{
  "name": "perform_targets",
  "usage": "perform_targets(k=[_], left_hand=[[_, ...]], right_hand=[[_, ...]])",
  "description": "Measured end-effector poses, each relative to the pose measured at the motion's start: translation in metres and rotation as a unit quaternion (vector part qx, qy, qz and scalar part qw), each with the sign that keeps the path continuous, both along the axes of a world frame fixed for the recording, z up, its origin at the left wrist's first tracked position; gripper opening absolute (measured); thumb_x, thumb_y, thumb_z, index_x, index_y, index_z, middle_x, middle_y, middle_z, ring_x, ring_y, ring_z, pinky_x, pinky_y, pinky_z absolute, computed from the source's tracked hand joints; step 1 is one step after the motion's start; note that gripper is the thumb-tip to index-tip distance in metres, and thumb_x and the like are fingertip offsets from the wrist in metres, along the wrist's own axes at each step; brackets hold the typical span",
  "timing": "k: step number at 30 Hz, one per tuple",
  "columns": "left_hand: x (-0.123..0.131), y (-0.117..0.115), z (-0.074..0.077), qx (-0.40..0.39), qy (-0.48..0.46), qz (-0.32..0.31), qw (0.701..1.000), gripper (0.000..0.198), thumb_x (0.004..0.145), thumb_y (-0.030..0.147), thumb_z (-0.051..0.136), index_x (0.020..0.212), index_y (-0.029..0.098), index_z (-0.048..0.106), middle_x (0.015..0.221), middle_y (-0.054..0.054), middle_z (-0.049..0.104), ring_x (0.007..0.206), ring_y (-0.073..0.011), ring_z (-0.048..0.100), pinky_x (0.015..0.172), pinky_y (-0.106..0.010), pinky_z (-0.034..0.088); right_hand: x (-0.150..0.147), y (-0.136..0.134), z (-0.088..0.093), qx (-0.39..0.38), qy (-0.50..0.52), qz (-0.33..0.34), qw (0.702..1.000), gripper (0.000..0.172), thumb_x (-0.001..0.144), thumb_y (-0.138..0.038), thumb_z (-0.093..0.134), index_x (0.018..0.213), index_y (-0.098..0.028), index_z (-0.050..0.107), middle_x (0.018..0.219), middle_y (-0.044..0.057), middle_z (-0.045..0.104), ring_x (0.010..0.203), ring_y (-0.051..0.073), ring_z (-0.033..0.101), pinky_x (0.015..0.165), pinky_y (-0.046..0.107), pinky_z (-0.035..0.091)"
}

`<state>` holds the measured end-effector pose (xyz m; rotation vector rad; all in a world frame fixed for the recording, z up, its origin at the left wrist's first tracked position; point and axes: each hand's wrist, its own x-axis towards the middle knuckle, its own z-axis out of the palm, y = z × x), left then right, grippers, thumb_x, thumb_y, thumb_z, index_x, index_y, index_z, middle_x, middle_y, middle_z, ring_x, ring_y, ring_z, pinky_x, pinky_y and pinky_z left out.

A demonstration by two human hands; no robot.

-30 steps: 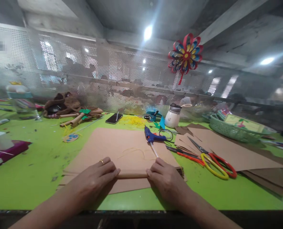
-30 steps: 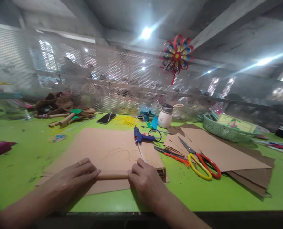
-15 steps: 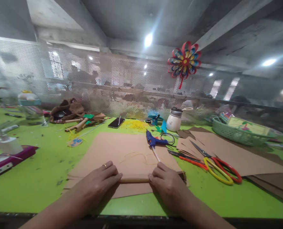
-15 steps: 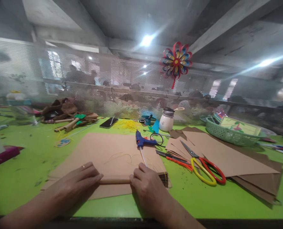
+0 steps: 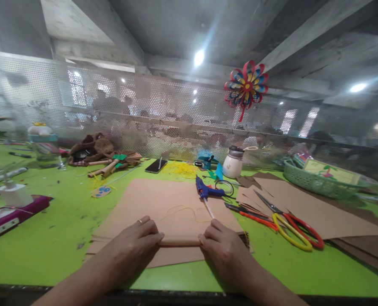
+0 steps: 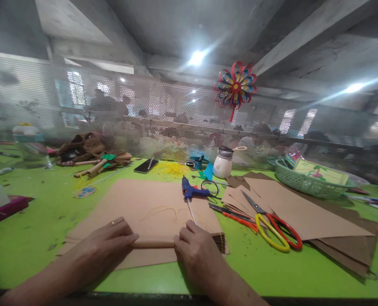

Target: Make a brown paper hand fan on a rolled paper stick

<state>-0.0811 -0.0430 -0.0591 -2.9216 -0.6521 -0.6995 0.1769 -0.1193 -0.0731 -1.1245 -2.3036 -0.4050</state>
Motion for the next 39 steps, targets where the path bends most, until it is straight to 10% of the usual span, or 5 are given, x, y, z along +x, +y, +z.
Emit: perform_targets(k=[39], left_hand=[[-0.001,0.000,-0.004,0.003,-0.004,-0.002,1.000,0.022,0.092,0.011,0.038,0.082,0.020,0.055,0.079,-0.003,0.053,0.072,-0.0156,0.044,0.064,-0.029,0.034]], right_hand=[[-0.004,-0.005,0.000,-0.025,0.035,0.006,0.999,0.023,0.089,-0.004,0.043,0.073,-0.013,0.056,0.069,0.006,0.052,0.069,0.018,0.043,0.064,0.033,0.037]])
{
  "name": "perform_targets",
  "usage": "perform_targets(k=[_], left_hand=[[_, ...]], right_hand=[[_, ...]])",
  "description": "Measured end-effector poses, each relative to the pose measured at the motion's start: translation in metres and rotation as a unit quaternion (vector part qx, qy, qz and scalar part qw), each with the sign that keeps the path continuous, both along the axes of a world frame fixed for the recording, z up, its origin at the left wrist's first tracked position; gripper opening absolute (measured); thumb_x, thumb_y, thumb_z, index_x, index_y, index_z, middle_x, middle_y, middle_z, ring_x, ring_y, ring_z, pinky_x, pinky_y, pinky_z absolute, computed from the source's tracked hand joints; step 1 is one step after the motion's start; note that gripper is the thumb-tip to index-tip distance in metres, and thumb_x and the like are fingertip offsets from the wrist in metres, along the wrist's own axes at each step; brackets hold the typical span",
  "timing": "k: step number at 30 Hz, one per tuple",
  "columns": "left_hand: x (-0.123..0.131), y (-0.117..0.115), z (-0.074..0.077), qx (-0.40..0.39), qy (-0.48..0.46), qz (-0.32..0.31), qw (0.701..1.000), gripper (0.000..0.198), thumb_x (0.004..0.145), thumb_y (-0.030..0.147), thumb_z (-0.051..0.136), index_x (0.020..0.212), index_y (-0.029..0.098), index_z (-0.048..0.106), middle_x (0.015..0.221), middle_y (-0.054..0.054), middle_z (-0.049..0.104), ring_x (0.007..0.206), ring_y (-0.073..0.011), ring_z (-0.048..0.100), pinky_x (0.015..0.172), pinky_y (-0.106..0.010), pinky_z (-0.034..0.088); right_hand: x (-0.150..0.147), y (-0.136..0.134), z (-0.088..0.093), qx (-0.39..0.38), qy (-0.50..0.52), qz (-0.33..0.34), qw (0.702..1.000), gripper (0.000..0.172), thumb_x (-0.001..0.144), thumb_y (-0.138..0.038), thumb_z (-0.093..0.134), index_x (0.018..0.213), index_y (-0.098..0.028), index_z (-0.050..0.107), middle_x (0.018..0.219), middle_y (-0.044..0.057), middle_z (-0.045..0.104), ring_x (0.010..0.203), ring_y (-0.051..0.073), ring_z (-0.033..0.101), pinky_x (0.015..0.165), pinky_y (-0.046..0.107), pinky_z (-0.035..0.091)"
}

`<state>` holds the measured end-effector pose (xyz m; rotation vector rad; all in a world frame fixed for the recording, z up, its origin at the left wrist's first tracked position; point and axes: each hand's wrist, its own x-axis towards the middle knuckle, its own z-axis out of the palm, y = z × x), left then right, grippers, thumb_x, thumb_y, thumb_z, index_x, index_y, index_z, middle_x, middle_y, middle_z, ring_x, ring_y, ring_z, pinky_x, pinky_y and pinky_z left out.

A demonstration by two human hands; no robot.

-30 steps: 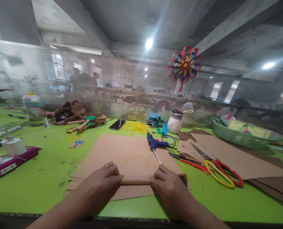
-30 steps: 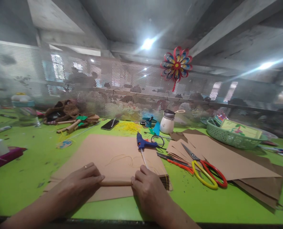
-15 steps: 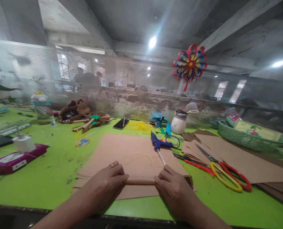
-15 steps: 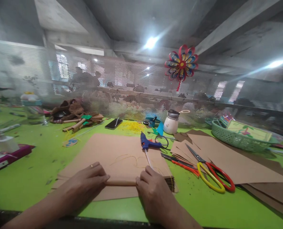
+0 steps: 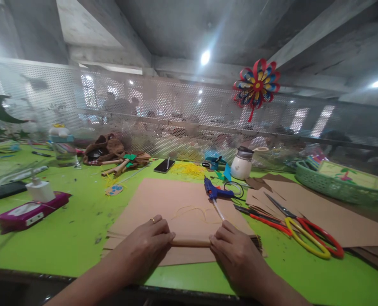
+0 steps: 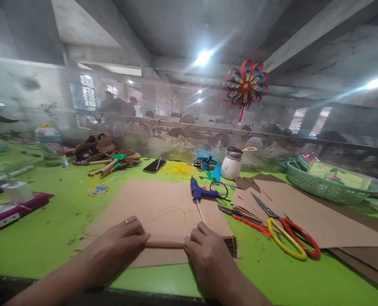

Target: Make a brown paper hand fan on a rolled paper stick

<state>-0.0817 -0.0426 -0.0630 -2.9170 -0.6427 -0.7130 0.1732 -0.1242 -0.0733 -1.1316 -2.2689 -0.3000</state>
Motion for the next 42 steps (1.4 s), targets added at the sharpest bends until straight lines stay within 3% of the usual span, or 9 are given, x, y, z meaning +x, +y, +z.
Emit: perform_targets(k=[11,20,25,29,34,42], left_hand=[[0.000,0.001,-0.002,-0.001,-0.003,-0.006,1.000,0.021,0.091,0.010,0.039,0.082,0.019,0.055,0.079,-0.003,0.052,0.072,-0.0158,0.045,0.064,-0.029,0.035],[0.003,-0.002,0.010,0.010,0.057,-0.002,0.998,0.025,0.090,0.008,0.036,0.074,0.018,0.053,0.076,-0.004,0.052,0.071,-0.0171,0.045,0.068,-0.032,0.038],[0.016,0.002,0.020,0.042,0.089,0.023,0.995,0.018,0.078,0.010,0.051,0.064,0.019,0.056,0.065,-0.003,0.052,0.064,-0.0175,0.049,0.058,-0.031,0.038],[0.032,0.003,0.033,0.048,0.110,0.002,0.993,0.018,0.073,0.013,0.056,0.057,0.018,0.058,0.056,-0.003,0.053,0.058,-0.0174,0.052,0.052,-0.029,0.037],[0.057,-0.001,0.046,-0.017,0.150,-0.019,0.988,0.017,0.072,0.014,0.055,0.058,0.017,0.063,0.056,-0.003,0.058,0.048,-0.0147,0.051,0.045,-0.027,0.032],[0.066,0.001,0.043,-0.044,0.139,-0.024,0.989,0.018,0.066,0.010,0.051,0.056,0.018,0.064,0.053,-0.004,0.056,0.050,-0.0161,0.051,0.046,-0.027,0.029]], right_hand=[[0.000,0.000,-0.002,0.001,-0.004,-0.009,1.000,0.023,0.089,-0.006,0.043,0.074,-0.014,0.057,0.069,0.006,0.053,0.069,0.018,0.044,0.065,0.033,0.038],[0.001,0.001,0.000,0.007,-0.006,-0.008,1.000,0.023,0.089,-0.005,0.042,0.074,-0.014,0.057,0.068,0.006,0.053,0.069,0.018,0.044,0.063,0.033,0.037],[0.000,0.000,0.000,-0.004,-0.009,-0.015,1.000,0.022,0.089,-0.005,0.044,0.073,-0.014,0.057,0.069,0.005,0.052,0.069,0.018,0.044,0.062,0.032,0.036],[-0.001,0.001,0.001,0.005,-0.005,-0.018,1.000,0.021,0.089,-0.007,0.045,0.073,-0.014,0.057,0.068,0.006,0.052,0.070,0.018,0.043,0.061,0.032,0.036],[0.001,0.001,-0.001,0.004,-0.009,-0.016,1.000,0.022,0.088,-0.005,0.046,0.070,-0.014,0.056,0.068,0.005,0.051,0.069,0.018,0.042,0.059,0.031,0.033],[0.000,0.002,-0.002,0.004,-0.021,-0.020,1.000,0.023,0.088,-0.005,0.044,0.070,-0.013,0.056,0.068,0.006,0.050,0.069,0.018,0.041,0.059,0.032,0.031]])
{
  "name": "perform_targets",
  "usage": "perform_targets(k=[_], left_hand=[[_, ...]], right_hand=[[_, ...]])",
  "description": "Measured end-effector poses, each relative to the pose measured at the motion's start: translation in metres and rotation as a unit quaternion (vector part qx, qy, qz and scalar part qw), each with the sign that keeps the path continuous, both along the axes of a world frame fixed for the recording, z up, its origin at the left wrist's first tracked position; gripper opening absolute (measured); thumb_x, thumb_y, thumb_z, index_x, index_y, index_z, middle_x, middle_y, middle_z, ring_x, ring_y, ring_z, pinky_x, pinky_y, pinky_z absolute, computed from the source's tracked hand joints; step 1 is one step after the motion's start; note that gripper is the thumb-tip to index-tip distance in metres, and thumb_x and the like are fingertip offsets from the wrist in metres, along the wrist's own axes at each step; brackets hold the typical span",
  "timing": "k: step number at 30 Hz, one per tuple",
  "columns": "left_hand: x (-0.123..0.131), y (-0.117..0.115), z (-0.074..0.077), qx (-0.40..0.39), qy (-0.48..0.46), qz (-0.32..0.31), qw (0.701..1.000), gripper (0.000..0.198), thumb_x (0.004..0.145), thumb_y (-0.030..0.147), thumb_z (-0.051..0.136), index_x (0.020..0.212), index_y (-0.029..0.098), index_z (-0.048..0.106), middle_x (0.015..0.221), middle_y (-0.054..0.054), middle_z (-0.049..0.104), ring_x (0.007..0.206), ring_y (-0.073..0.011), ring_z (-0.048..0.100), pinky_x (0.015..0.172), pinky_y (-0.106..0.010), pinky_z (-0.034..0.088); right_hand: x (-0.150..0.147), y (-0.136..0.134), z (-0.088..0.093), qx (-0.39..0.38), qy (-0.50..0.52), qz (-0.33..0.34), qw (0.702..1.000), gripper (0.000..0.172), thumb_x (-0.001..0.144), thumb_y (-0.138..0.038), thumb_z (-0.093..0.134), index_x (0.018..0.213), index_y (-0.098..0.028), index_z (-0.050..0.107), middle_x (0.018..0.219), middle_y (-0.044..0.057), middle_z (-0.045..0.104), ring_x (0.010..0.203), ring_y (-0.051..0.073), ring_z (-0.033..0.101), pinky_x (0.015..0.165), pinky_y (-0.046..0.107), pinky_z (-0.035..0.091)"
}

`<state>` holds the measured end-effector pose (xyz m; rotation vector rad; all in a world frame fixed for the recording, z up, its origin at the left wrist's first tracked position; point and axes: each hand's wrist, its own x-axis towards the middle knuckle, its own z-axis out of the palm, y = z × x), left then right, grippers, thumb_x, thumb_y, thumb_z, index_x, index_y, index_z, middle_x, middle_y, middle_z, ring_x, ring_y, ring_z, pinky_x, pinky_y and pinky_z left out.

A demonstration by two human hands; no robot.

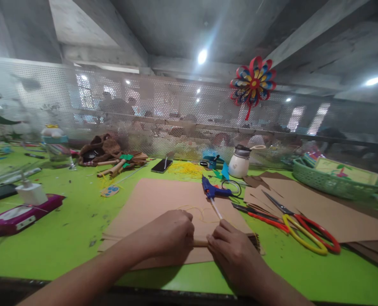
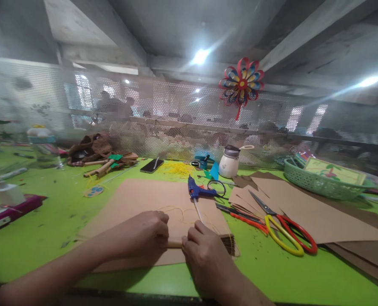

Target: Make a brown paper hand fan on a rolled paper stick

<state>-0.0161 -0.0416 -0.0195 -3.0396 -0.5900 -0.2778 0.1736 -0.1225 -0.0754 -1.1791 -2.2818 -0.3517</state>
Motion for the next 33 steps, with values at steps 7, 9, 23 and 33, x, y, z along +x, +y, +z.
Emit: perform_targets(k=[7,9,23,33], left_hand=[[-0.001,0.003,0.000,-0.023,-0.002,-0.001,1.000,0.018,0.067,0.012,0.052,0.056,0.018,0.065,0.052,-0.004,0.056,0.050,-0.0159,0.051,0.047,-0.026,0.031],[-0.001,0.005,-0.001,-0.028,0.000,-0.012,1.000,0.017,0.067,0.013,0.053,0.056,0.018,0.066,0.051,-0.004,0.055,0.050,-0.0158,0.051,0.047,-0.026,0.033],[0.011,-0.010,0.002,0.032,0.019,0.012,0.999,0.019,0.067,0.013,0.051,0.060,0.015,0.068,0.055,-0.008,0.060,0.044,-0.0169,0.049,0.043,-0.028,0.023],[0.009,-0.007,-0.001,0.024,-0.012,0.025,0.999,0.020,0.073,0.015,0.047,0.062,0.019,0.064,0.060,-0.006,0.061,0.049,-0.0170,0.051,0.048,-0.028,0.030]], right_hand=[[0.001,0.001,0.000,-0.015,-0.004,-0.001,1.000,0.024,0.090,-0.006,0.042,0.072,-0.012,0.057,0.069,0.006,0.051,0.070,0.018,0.041,0.061,0.032,0.034],[0.001,0.001,0.001,-0.018,-0.001,0.001,1.000,0.024,0.090,-0.006,0.043,0.072,-0.013,0.057,0.069,0.006,0.051,0.070,0.018,0.041,0.061,0.032,0.035],[0.000,0.000,0.002,-0.021,0.015,0.003,1.000,0.026,0.090,-0.006,0.042,0.069,-0.014,0.056,0.068,0.006,0.051,0.069,0.018,0.043,0.062,0.032,0.036],[0.011,-0.005,0.011,-0.112,0.127,-0.002,0.986,0.011,0.089,-0.015,0.051,0.090,-0.015,0.062,0.083,0.008,0.057,0.082,0.020,0.051,0.069,0.034,0.043]])
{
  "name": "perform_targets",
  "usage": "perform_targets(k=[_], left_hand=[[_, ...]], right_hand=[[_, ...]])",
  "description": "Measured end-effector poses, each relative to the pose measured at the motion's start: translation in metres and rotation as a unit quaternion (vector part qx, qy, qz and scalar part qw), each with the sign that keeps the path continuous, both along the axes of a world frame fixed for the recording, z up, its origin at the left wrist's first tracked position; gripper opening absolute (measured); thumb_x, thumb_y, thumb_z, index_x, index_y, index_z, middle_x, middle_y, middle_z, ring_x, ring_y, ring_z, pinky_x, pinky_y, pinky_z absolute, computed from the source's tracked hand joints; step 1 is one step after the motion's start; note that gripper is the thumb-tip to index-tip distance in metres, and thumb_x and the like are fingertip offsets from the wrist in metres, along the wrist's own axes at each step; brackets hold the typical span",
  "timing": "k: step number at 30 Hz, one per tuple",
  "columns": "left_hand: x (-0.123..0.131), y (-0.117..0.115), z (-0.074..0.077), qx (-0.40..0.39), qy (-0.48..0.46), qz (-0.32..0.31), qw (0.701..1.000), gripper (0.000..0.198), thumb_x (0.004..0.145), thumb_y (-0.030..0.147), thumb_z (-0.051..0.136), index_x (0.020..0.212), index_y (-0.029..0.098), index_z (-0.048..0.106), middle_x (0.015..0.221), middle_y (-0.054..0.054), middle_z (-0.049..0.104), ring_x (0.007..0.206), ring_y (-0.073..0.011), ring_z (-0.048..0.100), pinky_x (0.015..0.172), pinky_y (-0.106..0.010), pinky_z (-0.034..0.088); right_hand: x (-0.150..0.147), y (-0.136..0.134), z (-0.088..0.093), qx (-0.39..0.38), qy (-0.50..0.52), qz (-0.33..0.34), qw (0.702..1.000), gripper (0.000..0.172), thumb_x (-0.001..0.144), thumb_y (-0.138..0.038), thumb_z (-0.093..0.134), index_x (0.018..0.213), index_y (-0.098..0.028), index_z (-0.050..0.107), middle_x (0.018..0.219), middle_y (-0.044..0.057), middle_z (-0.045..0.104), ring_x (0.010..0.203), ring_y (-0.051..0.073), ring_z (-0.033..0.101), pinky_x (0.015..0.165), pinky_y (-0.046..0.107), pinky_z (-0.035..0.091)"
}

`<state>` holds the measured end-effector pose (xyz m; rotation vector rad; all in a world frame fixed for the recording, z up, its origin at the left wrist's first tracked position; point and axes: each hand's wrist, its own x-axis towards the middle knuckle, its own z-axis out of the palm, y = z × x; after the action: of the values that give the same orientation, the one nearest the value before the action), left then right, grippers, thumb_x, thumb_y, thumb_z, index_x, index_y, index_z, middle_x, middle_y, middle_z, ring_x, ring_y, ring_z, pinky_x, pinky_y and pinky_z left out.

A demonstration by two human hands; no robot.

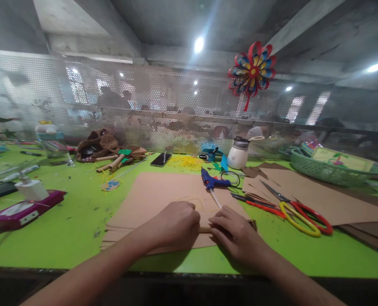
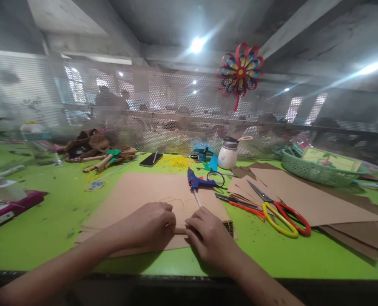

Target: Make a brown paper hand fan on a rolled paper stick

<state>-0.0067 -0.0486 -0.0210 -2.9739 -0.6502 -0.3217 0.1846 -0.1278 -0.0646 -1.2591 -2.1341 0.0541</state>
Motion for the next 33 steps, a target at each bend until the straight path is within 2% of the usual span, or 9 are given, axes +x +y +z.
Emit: perform_targets(k=[5,8,11,15,17,20,24,27,33], left_hand=[[-0.002,-0.001,0.004,-0.032,-0.019,-0.006,0.999,0.019,0.075,0.015,0.045,0.069,0.018,0.063,0.067,-0.005,0.062,0.058,-0.0170,0.053,0.054,-0.027,0.033],[-0.003,0.004,0.011,-0.139,-0.022,-0.014,0.990,0.014,0.073,0.018,0.050,0.072,0.018,0.064,0.071,-0.004,0.063,0.062,-0.0160,0.052,0.056,-0.026,0.033],[-0.003,0.014,0.018,-0.263,-0.024,0.001,0.964,0.010,0.070,0.023,0.056,0.071,0.018,0.065,0.069,-0.001,0.062,0.060,-0.0142,0.049,0.056,-0.025,0.031],[-0.007,0.028,0.019,-0.361,-0.040,0.018,0.931,0.015,0.070,0.027,0.060,0.076,0.016,0.067,0.066,0.001,0.062,0.059,-0.0134,0.050,0.053,-0.023,0.032],[-0.010,0.034,0.019,-0.424,-0.063,0.019,0.903,0.016,0.071,0.028,0.061,0.077,0.015,0.068,0.066,0.001,0.062,0.060,-0.0137,0.052,0.055,-0.023,0.035],[-0.016,0.040,0.018,-0.516,-0.130,0.010,0.847,0.018,0.073,0.030,0.063,0.081,0.014,0.067,0.069,0.001,0.061,0.064,-0.0130,0.052,0.061,-0.023,0.039],[-0.022,0.046,0.017,-0.605,-0.250,0.005,0.756,0.020,0.076,0.031,0.065,0.085,0.014,0.063,0.071,0.001,0.058,0.063,-0.0106,0.052,0.061,-0.022,0.040],[-0.026,0.050,0.015,-0.644,-0.333,-0.005,0.688,0.020,0.077,0.029,0.065,0.086,0.012,0.061,0.075,-0.001,0.058,0.065,-0.0100,0.053,0.063,-0.023,0.043],[-0.026,0.051,0.013,-0.670,-0.450,-0.020,0.591,0.015,0.077,0.024,0.067,0.084,0.014,0.060,0.074,-0.002,0.060,0.066,-0.0097,0.056,0.065,-0.023,0.048]], right_hand=[[0.011,0.002,0.008,0.024,0.086,-0.010,0.996,0.012,0.088,-0.017,0.054,0.089,-0.016,0.065,0.087,0.009,0.062,0.086,0.020,0.056,0.077,0.036,0.047],[0.019,0.003,0.016,0.059,0.133,-0.037,0.989,0.014,0.089,-0.021,0.052,0.085,-0.017,0.065,0.087,0.009,0.064,0.084,0.021,0.058,0.077,0.037,0.048],[0.026,0.002,0.022,0.077,0.162,-0.063,0.982,0.017,0.090,-0.022,0.051,0.082,-0.018,0.065,0.082,0.007,0.066,0.079,0.020,0.060,0.072,0.035,0.049],[0.028,-0.012,0.026,0.210,0.196,-0.143,0.947,0.015,0.089,-0.017,0.052,0.080,-0.017,0.065,0.078,0.006,0.063,0.076,0.019,0.060,0.070,0.034,0.048],[0.026,-0.022,0.028,0.261,0.205,-0.154,0.931,0.013,0.087,-0.013,0.054,0.081,-0.017,0.064,0.079,0.006,0.062,0.076,0.019,0.059,0.071,0.034,0.047],[0.021,-0.030,0.025,0.256,0.189,-0.117,0.941,0.012,0.085,-0.010,0.054,0.080,-0.016,0.063,0.077,0.005,0.061,0.075,0.018,0.058,0.069,0.033,0.047],[0.016,-0.024,0.011,0.112,0.122,-0.046,0.985,0.014,0.088,-0.012,0.051,0.082,-0.016,0.063,0.079,0.007,0.061,0.078,0.019,0.056,0.069,0.033,0.047],[0.013,-0.018,0.003,0.004,0.031,-0.012,0.999,0.012,0.088,-0.016,0.053,0.087,-0.016,0.065,0.086,0.008,0.062,0.084,0.021,0.055,0.076,0.037,0.047],[0.008,-0.015,0.004,-0.036,0.003,-0.017,0.999,0.013,0.088,-0.017,0.053,0.084,-0.016,0.066,0.086,0.009,0.063,0.085,0.021,0.055,0.076,0.037,0.047]])
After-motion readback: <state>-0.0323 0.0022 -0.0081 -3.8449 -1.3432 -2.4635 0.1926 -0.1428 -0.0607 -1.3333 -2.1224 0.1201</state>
